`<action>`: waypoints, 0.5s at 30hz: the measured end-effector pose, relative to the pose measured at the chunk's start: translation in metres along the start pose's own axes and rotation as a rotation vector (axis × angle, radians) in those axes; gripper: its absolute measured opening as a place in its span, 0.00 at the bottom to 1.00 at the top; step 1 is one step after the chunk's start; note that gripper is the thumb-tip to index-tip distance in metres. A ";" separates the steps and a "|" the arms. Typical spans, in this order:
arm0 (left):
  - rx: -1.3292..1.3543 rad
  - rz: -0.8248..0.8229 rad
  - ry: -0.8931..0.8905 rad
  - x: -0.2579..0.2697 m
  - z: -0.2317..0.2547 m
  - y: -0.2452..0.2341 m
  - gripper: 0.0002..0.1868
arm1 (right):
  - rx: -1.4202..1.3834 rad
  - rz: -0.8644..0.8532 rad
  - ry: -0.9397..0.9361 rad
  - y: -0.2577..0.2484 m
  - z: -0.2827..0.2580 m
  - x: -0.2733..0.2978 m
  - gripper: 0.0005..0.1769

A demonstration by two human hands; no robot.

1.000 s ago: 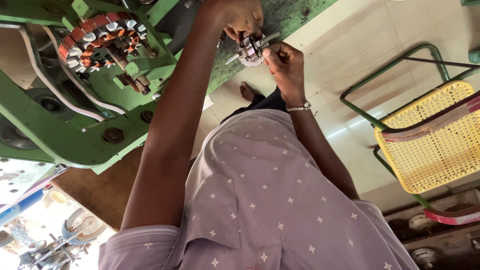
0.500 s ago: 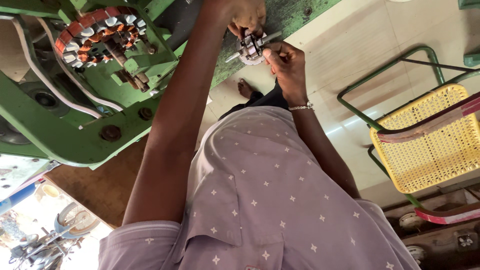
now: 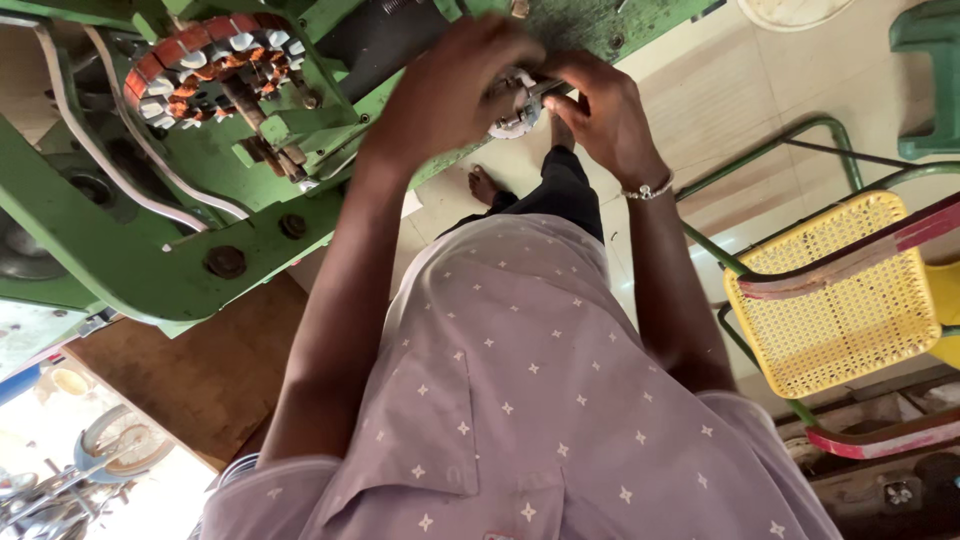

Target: The person handles a circular electrical component, places it on a green machine, and uses a screwdriver to adjust internal parts. They repeatedly manipulate small components within the machine's fixture.

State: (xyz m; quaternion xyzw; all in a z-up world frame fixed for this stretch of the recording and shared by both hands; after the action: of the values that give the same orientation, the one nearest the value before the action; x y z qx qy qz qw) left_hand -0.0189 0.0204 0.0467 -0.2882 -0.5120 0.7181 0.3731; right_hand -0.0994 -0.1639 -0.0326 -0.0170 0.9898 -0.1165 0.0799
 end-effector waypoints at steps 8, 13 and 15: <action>-0.234 0.175 0.051 0.039 0.023 -0.010 0.28 | 0.416 -0.258 -0.289 -0.012 0.001 -0.020 0.10; -0.221 0.133 -0.068 0.033 0.013 0.019 0.21 | 0.522 -0.353 -0.431 -0.028 0.008 -0.043 0.07; -0.219 0.209 -0.104 0.035 0.017 0.022 0.21 | 0.404 -0.360 -0.394 -0.035 0.009 -0.052 0.09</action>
State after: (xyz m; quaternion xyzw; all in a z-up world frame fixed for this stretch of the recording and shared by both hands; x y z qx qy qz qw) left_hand -0.0572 0.0365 0.0302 -0.3415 -0.5728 0.7069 0.2356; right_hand -0.0464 -0.1971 -0.0254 -0.1976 0.8932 -0.3172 0.2498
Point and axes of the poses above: each hand's wrist, its own x-axis away from the middle knuckle, its own y-axis out of the palm, z = x × y, the point moved 4 cm from there along -x, towards the middle knuckle, and after that the axes turned 14 degrees about -x, right-handed, at the moved point
